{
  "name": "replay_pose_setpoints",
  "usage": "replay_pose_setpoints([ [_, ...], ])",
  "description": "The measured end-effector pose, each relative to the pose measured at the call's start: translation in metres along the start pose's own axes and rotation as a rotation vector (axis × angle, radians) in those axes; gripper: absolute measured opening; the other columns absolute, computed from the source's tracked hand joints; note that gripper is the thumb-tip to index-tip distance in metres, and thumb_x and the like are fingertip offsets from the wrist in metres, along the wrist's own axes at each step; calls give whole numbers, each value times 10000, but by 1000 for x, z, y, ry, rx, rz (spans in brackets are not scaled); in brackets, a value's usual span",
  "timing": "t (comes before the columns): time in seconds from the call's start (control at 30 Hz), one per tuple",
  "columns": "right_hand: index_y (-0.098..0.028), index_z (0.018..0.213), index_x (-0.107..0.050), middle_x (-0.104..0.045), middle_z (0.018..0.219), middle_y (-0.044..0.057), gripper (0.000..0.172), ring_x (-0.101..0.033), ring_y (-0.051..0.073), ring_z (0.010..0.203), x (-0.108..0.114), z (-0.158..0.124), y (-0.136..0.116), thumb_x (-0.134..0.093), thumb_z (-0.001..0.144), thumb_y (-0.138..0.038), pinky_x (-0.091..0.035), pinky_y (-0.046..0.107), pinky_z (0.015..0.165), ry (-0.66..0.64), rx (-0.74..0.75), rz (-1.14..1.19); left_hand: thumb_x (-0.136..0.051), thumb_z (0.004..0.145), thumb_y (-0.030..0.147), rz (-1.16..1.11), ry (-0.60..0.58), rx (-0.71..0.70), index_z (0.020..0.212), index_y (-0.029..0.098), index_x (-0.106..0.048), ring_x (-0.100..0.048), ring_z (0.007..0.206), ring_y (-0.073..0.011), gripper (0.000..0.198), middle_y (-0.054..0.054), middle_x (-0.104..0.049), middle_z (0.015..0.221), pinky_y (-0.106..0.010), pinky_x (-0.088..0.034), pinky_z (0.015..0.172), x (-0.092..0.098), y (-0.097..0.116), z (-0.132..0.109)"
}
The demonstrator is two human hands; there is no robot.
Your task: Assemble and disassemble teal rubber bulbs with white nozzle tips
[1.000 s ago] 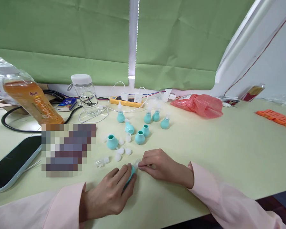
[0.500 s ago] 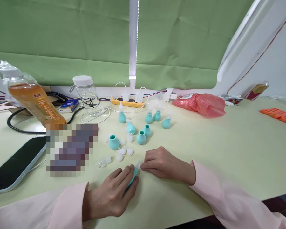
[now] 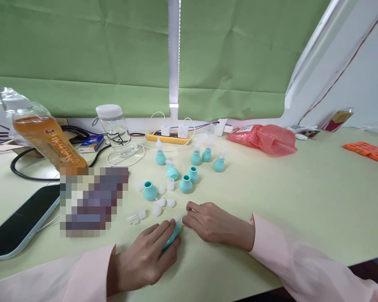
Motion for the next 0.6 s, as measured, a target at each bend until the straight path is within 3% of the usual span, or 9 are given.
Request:
replay_pose_setpoints([
  [0.17, -149, 798, -483, -504, 718, 25, 133, -479, 105, 631, 8, -2, 20, -356, 836, -163, -401, 234, 534, 163, -258, 342, -401, 730, 77, -13, -52, 42, 694, 117, -511, -499, 692, -204, 123, -101, -529, 726, -278, -427, 469, -2, -4, 0],
  [0.23, -160, 803, -481, -503, 734, 18, 49, -473, 97, 624, 14, -4, 26, -445, 793, -192, -430, 236, 568, 264, -307, 537, -410, 733, 89, -104, -51, 122, 754, 127, -492, -498, 750, -207, 93, -96, -528, 794, -291, -446, 514, -2, -12, 0],
  [0.37, -180, 980, -475, -489, 947, 67, 332, -488, 143, 797, 19, -9, 34, -599, 685, -267, -476, 264, 629, 438, -355, 915, -370, 781, 97, -439, 121, 421, 856, 151, -403, -474, 847, -155, 98, -88, -462, 950, -291, -456, 657, 5, -35, -5],
  [0.47, -203, 1051, -468, -476, 996, 68, 384, -496, 153, 841, 8, -4, 27, -586, 701, -309, -480, 274, 654, 443, -382, 1186, -387, 799, 137, -618, 277, 503, 874, 170, -341, -444, 922, -156, 94, -87, -401, 986, -313, -442, 732, 10, -36, -8],
  [0.6, -197, 960, -543, -450, 1034, 61, 299, -462, 184, 954, -1, 3, 9, -526, 733, -391, -442, 290, 735, 425, -401, 1333, -446, 781, 165, -822, 285, 676, 848, 201, -335, -421, 936, -183, 134, -66, -383, 967, -345, -427, 753, 2, -31, -11],
])
Point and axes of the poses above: each hand's wrist, its own z-axis towards the middle knuckle, its own x-axis out of the back of the hand, y = z × x, the point moved 7 cm from there along z, towards the middle knuckle
